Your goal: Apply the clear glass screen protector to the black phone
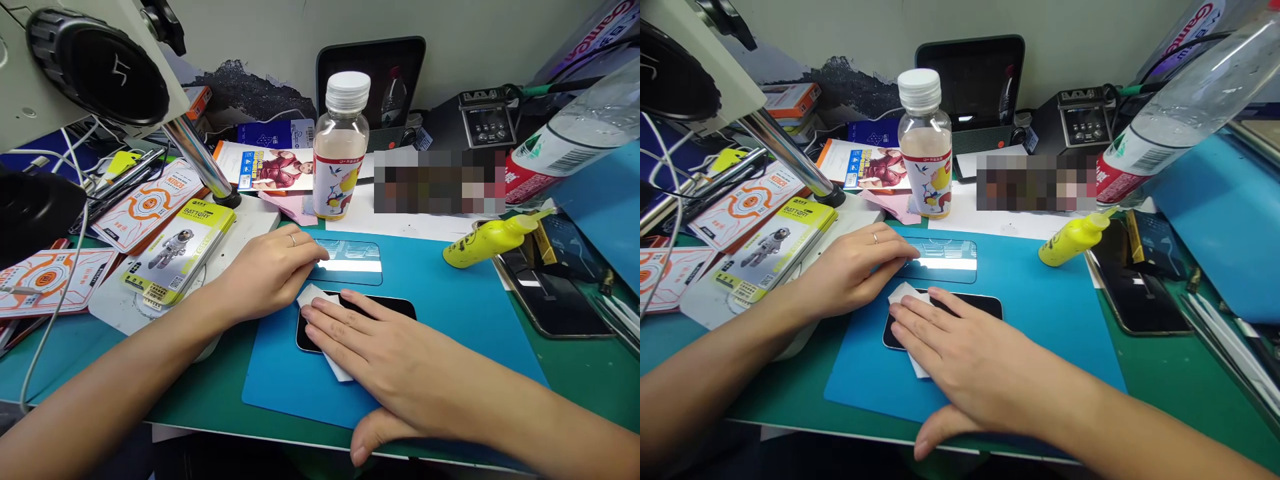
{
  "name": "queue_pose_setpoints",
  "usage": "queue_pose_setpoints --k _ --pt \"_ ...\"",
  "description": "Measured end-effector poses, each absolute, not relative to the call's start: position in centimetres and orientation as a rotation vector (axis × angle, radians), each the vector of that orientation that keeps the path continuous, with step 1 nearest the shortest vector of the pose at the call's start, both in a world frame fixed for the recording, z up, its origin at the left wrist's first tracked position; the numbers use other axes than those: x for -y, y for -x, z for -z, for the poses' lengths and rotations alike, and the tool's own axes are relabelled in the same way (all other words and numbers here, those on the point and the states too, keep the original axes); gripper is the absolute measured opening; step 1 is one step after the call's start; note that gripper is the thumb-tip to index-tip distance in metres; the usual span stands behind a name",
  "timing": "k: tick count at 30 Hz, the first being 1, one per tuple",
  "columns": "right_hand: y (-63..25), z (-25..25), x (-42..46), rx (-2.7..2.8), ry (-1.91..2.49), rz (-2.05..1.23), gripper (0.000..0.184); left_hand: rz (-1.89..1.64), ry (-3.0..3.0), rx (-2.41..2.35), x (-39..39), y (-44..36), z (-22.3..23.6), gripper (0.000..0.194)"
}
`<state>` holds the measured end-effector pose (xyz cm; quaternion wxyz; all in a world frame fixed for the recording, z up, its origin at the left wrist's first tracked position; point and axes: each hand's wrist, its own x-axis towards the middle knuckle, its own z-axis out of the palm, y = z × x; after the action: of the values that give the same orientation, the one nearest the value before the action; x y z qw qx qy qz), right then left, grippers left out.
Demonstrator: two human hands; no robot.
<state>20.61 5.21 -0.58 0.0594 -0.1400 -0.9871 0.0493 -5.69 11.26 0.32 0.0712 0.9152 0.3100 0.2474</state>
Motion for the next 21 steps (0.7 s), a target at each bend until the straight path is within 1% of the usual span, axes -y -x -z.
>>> queue_pose_setpoints --k 3,6,8,12,16,21 --pt "-20.54 0.76 -5.29 2.948 0.500 -0.114 0.107 -0.743 -2.750 -0.927 -11.23 5.64 -0.37 0.020" --pt "-20.40 0.72 -5.31 2.957 0.454 -0.166 0.107 -0.742 -2.747 -0.918 -11.23 5.58 -0.45 0.021" --pt "-20.28 0.69 -5.20 2.972 0.396 -0.199 0.105 -0.737 -2.741 -0.912 -11.24 5.55 -0.44 0.022" --pt "-19.89 1.06 -4.86 2.963 0.369 -0.152 0.099 -0.717 -2.723 -0.907 -11.24 5.49 -0.40 0.022" --pt "-19.62 1.42 -4.95 2.969 0.338 -0.144 0.098 -0.713 -2.715 -0.910 -11.22 5.41 -0.49 0.020" --pt "-19.65 1.24 -5.62 2.885 0.406 -0.117 0.091 -0.737 -2.732 -0.903 -11.26 5.38 -0.56 0.022"
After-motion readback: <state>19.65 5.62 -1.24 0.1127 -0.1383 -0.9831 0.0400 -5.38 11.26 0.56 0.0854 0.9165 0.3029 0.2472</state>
